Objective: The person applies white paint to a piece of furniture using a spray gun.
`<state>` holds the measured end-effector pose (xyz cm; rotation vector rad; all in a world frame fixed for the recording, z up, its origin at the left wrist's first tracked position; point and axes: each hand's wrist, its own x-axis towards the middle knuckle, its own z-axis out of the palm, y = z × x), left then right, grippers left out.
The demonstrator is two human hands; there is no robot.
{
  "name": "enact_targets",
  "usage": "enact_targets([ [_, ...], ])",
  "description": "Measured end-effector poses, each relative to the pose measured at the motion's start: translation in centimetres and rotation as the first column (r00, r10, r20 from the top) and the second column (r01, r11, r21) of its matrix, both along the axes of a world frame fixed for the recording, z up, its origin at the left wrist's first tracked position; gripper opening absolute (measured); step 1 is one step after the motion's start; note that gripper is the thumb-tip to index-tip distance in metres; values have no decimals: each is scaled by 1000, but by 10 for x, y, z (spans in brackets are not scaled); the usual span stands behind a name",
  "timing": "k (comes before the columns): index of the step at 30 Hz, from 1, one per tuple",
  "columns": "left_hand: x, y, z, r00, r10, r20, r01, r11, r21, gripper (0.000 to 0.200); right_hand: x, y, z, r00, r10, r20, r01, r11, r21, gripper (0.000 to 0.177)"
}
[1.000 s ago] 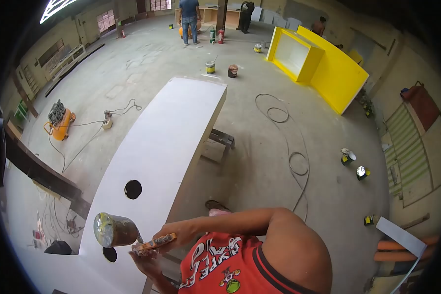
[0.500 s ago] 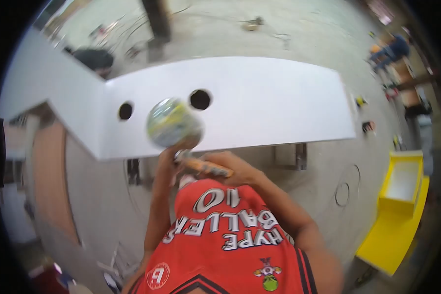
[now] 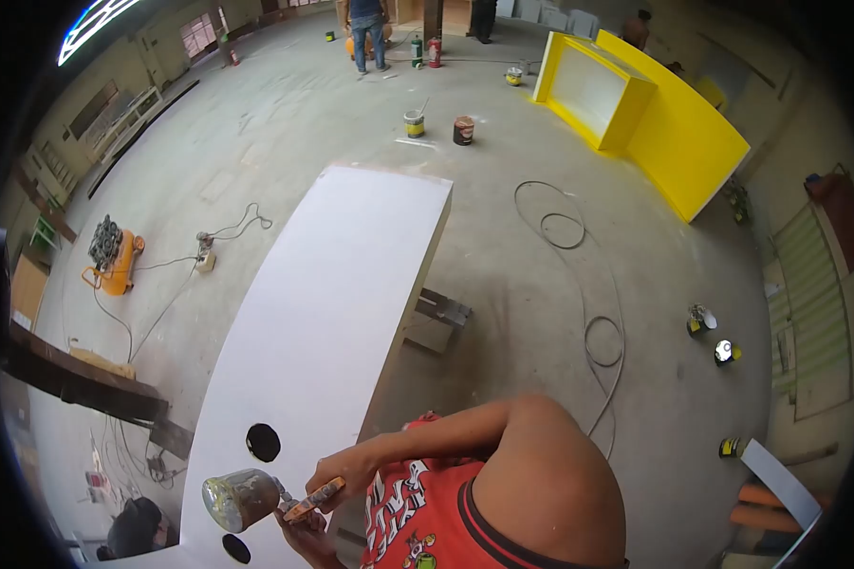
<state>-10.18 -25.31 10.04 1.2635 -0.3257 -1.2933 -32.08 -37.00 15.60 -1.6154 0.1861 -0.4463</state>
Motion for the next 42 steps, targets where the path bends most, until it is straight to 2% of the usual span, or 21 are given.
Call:
enact_targets([
  [4, 0, -13, -7, 993, -111, 33, 113, 991, -68, 56, -14, -10, -3, 1000, -10, 2, 10, 999, 35, 20],
  [6, 5, -9, -10, 997, -81, 15, 82, 996, -18, 58, -11, -4, -6, 1000, -11, 13, 11, 999, 50, 19],
  [10, 5, -2, -6, 997, -70, -27, 68, 996, -49, 57, -7, 2, -2, 1000, -8, 25, 6, 997, 77, 18],
  [12, 2, 2, 0, 998, -56, 34, 58, 996, -62, 56, -5, 1, -5, 997, 29, -76, -27, 999, 26, 19],
  [17, 29, 11, -50, 996, -39, -77, 35, 998, -52, 59, -2, -5, -6, 997, 73, -20, -73, 997, 10, 19],
  [18, 21, 14, -45, 994, 4, -113, -9, 999, -41, 60, -2, -7, 2, 995, 95, 13, -94, 995, -16, 17],
  [19, 17, 30, -39, 987, 79, -141, -82, 996, -19, 61, -7, -13, 6, 990, 140, -15, -138, 988, 62, 25],
  [20, 2, 26, -10, 993, 15, -117, -16, 1000, -7, 56, -9, -22, 5, 982, 174, -67, -171, 984, 47, 33],
  [21, -6, 21, 6, 760, -254, 598, 196, 967, 162, 54, -13, -24, 7, 988, 69, -140, -79, 995, -63, 38],
  [22, -17, 13, 22, 999, 41, 15, -43, 991, 124, 51, -8, -28, 7, 980, 127, -152, -131, 991, -15, 37],
  [23, -30, -1, 48, 995, 73, 73, -81, 992, 102, 50, 0, -34, 8, 972, 165, -165, -163, 986, 25, 36],
  [24, -29, 2, 37, 971, 47, 233, -69, 994, 86, 54, 5, -34, 10, 971, 183, -154, -171, 981, 91, 33],
  [25, -35, -12, 54, 983, 164, -86, -168, 985, -40, 60, 8, -36, 12, 973, 169, -155, -145, 978, 150, 29],
  [26, -21, -9, 26, 992, 46, -117, -67, 980, -187, 71, 13, -44, 12, 955, 252, -154, -227, 961, 160, 29],
  [28, -30, -17, 45, 990, 106, -95, -124, 971, -206, 66, 16, -57, 15, 963, 219, -159, -215, 976, 47, 22],
  [29, -26, 14, 38, 987, 124, -102, -146, 958, -246, 65, 25, -28, 14, 952, 253, -172, -255, 967, 8, 22],
  [33, -33, 27, 22, 953, 283, -110, -303, 906, -294, 63, 41, -24, 18, 938, 317, -140, -320, 947, 0, 22],
  [37, -50, 44, 3, 890, 450, -68, -433, 791, -432, 64, 65, -2, 38, 900, 375, -223, -357, 927, 117, 19],
  [39, -50, 57, 14, 864, 487, -129, -462, 664, -588, 66, 79, 9, 56, 879, 376, -293, -333, 924, 186, 19],
  [41, -38, 73, 6, 836, 529, -148, -496, 611, -617, 66, 98, 17, 58, 841, 418, -344, -399, 908, 127, 15],
  [42, -32, 77, 14, 774, 628, -76, -540, 593, -597, 65, 104, 23, 59, 822, 421, -384, -372, 907, 198, 15],
])
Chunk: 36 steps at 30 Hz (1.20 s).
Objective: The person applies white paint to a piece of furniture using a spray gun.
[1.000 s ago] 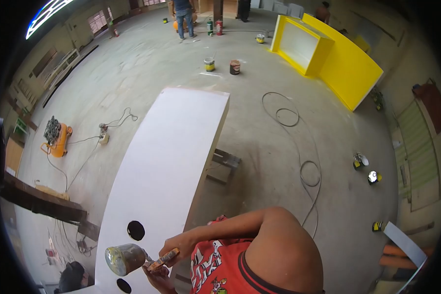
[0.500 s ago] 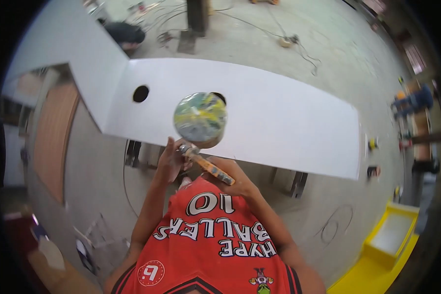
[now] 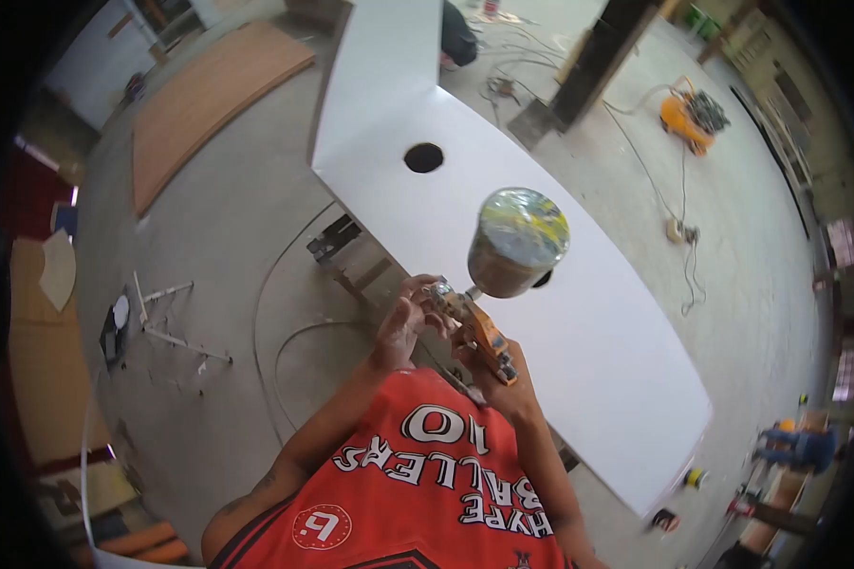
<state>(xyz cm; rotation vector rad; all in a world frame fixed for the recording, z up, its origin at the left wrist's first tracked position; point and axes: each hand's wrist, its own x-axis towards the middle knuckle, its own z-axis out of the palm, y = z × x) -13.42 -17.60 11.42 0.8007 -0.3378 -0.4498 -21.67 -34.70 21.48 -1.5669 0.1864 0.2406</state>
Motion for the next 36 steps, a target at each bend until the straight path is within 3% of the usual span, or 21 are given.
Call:
enact_targets([
  [1, 3, 3, 9, 993, 111, 38, -114, 991, 67, 65, 4, 5, 2, 997, -17, -76, 20, 999, 46, 14],
  [3, 16, 17, 15, 976, 208, 64, -211, 976, 46, 60, 16, 19, -2, 999, -3, -48, 6, 997, 81, 15],
  [4, 25, 24, 10, 919, 272, 286, -305, 949, 76, 61, 22, 22, -5, 997, 62, -41, -58, 996, 74, 18],
  [6, 45, 37, 10, 673, 365, 643, -552, 827, 108, 57, 31, 38, 0, 992, 118, -47, -110, 983, 144, 18],
  [9, 59, 50, 2, 567, 480, 670, -614, 788, -45, 50, 49, 59, 18, 962, 267, -65, -266, 964, 22, 16],
  [11, 67, 63, -8, 521, 517, 680, -668, 743, -53, 47, 57, 73, 21, 963, 260, -67, -257, 965, 47, 13],
  [13, 72, 75, -7, 469, 547, 694, -716, 695, -64, 47, 66, 83, 18, 926, 378, -25, -378, 923, -71, 13],
  [15, 70, 82, -2, 426, 592, 684, -764, 640, -78, 47, 67, 90, 11, 917, 398, 18, -395, 914, -90, 13],
  [22, 68, 111, 5, 476, 622, 622, -711, 688, -144, 47, 82, 115, 14, 893, 443, 85, -438, 896, -65, 15],
  [25, 62, 121, -2, 572, 591, 568, -679, 730, -77, 45, 87, 121, 14, 880, 465, 102, -463, 885, -38, 15],
  [27, 61, 130, -2, 678, 496, 542, -531, 841, -105, 44, 90, 125, 14, 872, 479, 102, -479, 877, -23, 15],
  [36, 53, 142, -5, 749, 406, 524, -401, 907, -131, 45, 89, 134, 14, 866, 486, 118, -487, 873, -26, 22],
])
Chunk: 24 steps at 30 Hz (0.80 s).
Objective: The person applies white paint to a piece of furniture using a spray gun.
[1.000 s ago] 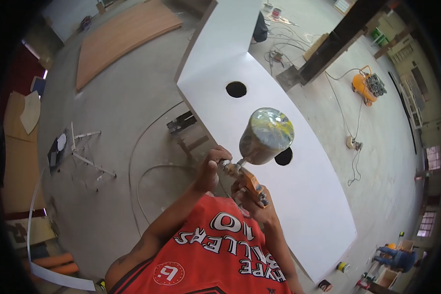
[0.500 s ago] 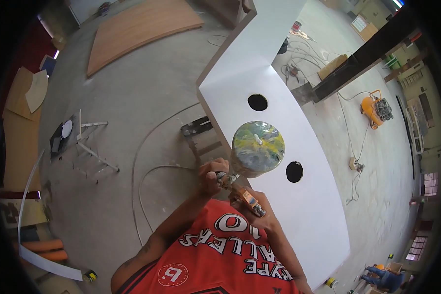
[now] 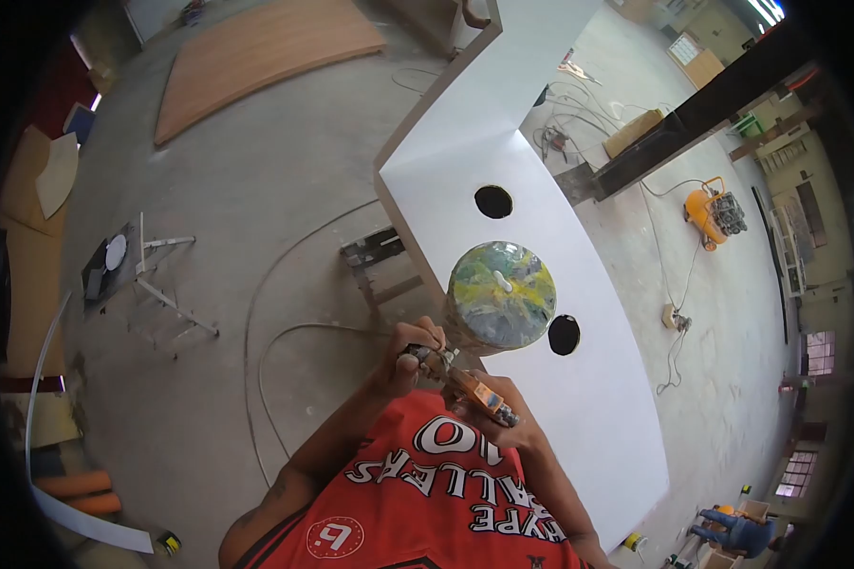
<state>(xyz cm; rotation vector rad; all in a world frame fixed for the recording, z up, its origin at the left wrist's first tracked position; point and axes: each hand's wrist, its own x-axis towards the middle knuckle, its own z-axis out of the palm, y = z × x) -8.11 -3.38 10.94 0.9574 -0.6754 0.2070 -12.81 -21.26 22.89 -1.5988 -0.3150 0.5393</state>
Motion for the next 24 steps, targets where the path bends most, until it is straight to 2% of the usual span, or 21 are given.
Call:
enact_targets([
  [1, 2, -1, -1, 1000, -9, -1, 9, 1000, -3, 45, 0, 0, 0, 1000, 3, 3, -3, 1000, -7, 23],
  [3, 6, -9, 0, 994, -91, -57, 79, 980, -182, 58, -1, 1, 2, 1000, -4, 5, 4, 1000, -17, 24],
  [5, 1, -27, -7, 958, -202, -201, 127, 934, -334, 73, 2, 5, 11, 989, -115, 91, 116, 993, -3, 23],
  [6, -4, -34, -46, 870, -357, -341, 337, 934, -118, 83, 8, -4, 20, 982, -60, 177, 79, 992, -97, 23],
  [7, -7, -37, -70, 657, -470, -589, 650, 749, 127, 84, 11, -7, 20, 950, -127, 284, 125, 992, 26, 30],
  [8, -9, -48, -95, 783, -462, -417, 612, 696, 377, 81, 13, 5, 38, 928, -301, 220, 267, 948, 172, 41],
  [9, -12, -61, -121, 856, -473, -210, 496, 633, 595, 78, 10, -18, 46, 942, -306, 140, 314, 948, -45, 46],
  [10, -19, -67, -158, 804, -519, -288, 568, 528, 632, 69, 13, -24, 59, 928, -349, 132, 348, 937, 36, 47],
  [11, -27, -68, -189, 748, -551, -369, 630, 418, 655, 62, 19, -31, 82, 939, -325, 116, 307, 939, 153, 48],
  [12, -30, -54, -204, 758, -482, -439, 605, 271, 748, 55, 19, -55, 92, 942, -330, 56, 305, 915, 265, 49],
  [13, -35, -31, -222, 772, -396, -497, 578, 112, 808, 50, 24, -65, 116, 923, -378, 76, 351, 906, 237, 49],
  [14, -44, -9, -257, 825, -302, -478, 510, 33, 859, 42, 35, -75, 135, 902, -411, 129, 358, 882, 308, 44],
  [15, -57, 13, -305, 872, -301, -386, 373, -102, 922, 30, 44, -93, 145, 842, -510, 176, 443, 840, 314, 39],
  [16, -78, 48, -365, 916, -242, -321, 319, -50, 946, 23, 58, -108, 152, 782, -577, 236, 503, 807, 309, 36],
  [17, -88, 79, -357, 930, -170, -325, 304, -141, 942, 17, 72, -111, 156, 744, -635, 207, 583, 769, 261, 35],
  [19, -118, 141, -353, 975, -138, -173, 143, -202, 969, 19, 99, -118, 148, 715, -634, 294, 660, 751, 14, 27],
  [21, -154, 187, -349, 910, 85, -405, 412, -266, 871, 22, 136, -159, 85, 705, -671, 228, 705, 697, -131, 20],
  [23, -183, 217, -290, 874, 133, -467, 481, -370, 795, 25, 167, -113, 51, 747, -473, 467, 659, 620, -425, 11],
  [24, -196, 221, -256, 822, 201, -533, 566, -382, 730, 26, 181, -103, 26, 791, -540, 288, 611, 714, -341, 11],
])
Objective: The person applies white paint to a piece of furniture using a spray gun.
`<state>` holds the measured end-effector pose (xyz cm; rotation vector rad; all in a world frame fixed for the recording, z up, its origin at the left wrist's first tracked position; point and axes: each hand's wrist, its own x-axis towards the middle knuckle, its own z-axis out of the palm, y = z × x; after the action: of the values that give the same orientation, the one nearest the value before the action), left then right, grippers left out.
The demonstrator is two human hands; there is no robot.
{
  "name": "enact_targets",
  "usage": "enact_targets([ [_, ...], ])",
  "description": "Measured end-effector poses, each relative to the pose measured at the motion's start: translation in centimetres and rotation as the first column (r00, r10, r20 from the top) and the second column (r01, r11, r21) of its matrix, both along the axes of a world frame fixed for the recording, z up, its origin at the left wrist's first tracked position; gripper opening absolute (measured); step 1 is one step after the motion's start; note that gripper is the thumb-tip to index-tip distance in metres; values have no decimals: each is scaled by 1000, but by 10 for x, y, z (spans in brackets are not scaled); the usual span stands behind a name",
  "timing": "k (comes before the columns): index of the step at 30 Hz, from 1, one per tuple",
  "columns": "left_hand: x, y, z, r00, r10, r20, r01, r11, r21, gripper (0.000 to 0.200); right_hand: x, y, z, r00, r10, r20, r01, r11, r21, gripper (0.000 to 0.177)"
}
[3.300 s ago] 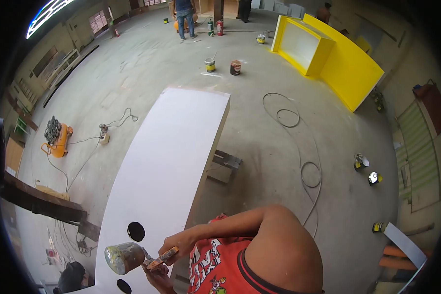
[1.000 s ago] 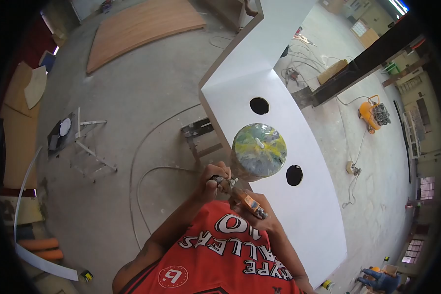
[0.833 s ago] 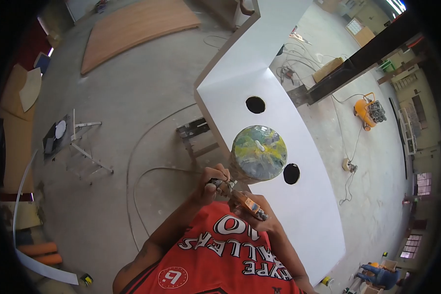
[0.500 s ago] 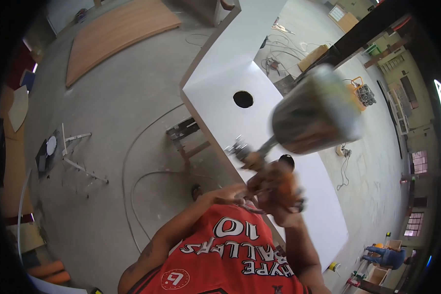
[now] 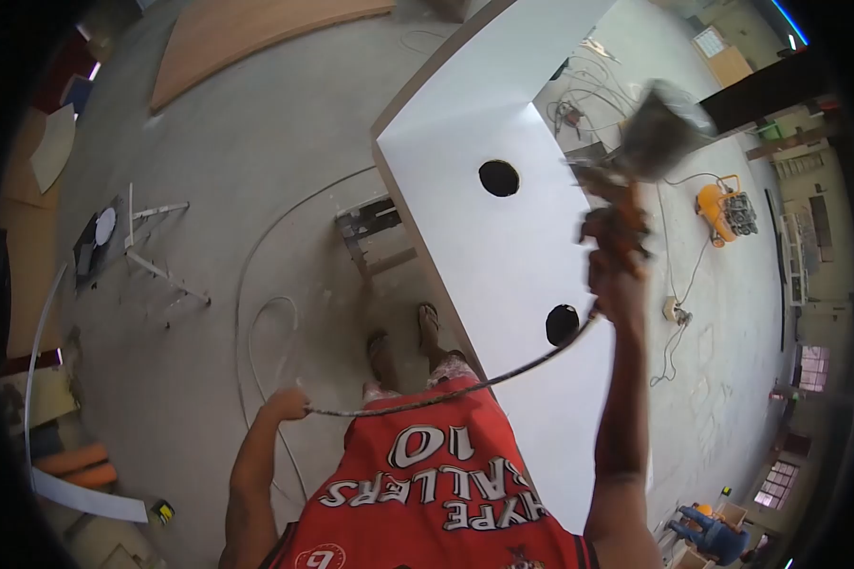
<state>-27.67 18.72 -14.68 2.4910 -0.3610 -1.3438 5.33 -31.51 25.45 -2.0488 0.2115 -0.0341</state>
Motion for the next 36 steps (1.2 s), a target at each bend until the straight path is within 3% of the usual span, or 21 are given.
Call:
enact_targets([
  [1, -17, 0, 26, 995, 55, -86, -50, 997, 52, 27, 16, 8, -28, 995, 29, -92, -9, 977, 211, 12],
  [4, -88, -5, 86, 923, 383, -21, -376, 915, 145, 37, 65, 49, -97, 957, 197, -212, -132, 950, 284, 14],
  [7, -151, -39, 127, 754, 657, 18, -624, 706, 335, 37, 107, 80, -160, 885, 382, -266, -274, 889, 368, 20],
  [10, -164, -101, 176, 660, 743, 107, -717, 581, 385, 33, 146, 95, -211, 837, 403, -370, -266, 891, 368, 28],
  [11, -166, -123, 183, 541, 825, 165, -803, 449, 392, 33, 154, 94, -225, 830, 414, -374, -270, 885, 380, 28],
  [12, -168, -142, 189, 413, 884, 220, -868, 309, 389, 33, 159, 93, -245, 886, 353, -300, -275, 922, 272, 29],
  [13, -170, -160, 191, 411, 884, 223, -866, 302, 399, 33, 163, 97, -243, 932, 295, -210, -264, 951, 161, 30],
  [14, -171, -176, 189, 277, 936, 217, -921, 195, 336, 35, 162, 96, -240, 952, 237, -196, -219, 970, 108, 34],
  [15, -168, -191, 187, 138, 970, 200, -958, 79, 274, 38, 163, 94, -242, 950, 242, -198, -223, 968, 113, 34],
  [18, -158, -223, 181, 57, 979, 197, -976, 13, 218, 46, 166, 86, -237, 860, 378, -342, -272, 908, 318, 38],
  [21, -156, -233, 176, 38, 981, 191, -979, -1, 203, 47, 172, 90, -244, 795, 497, -349, -381, 855, 351, 34],
  [25, -129, -230, 199, 75, 977, 200, -978, 33, 205, 48, 182, 88, -273, 866, 408, -289, -347, 906, 240, 32],
  [28, -109, -227, 207, 72, 972, 223, -975, 22, 221, 47, 195, 68, -266, 894, 336, -295, -237, 916, 323, 29],
  [30, -96, -225, 204, 209, 944, 255, -963, 153, 224, 43, 210, 45, -265, 912, 294, -285, -207, 932, 297, 28],
  [36, -17, -223, 204, 446, 847, 289, -895, 415, 162, 38, 254, -26, -273, 974, 133, -185, -76, 955, 287, 32],
])
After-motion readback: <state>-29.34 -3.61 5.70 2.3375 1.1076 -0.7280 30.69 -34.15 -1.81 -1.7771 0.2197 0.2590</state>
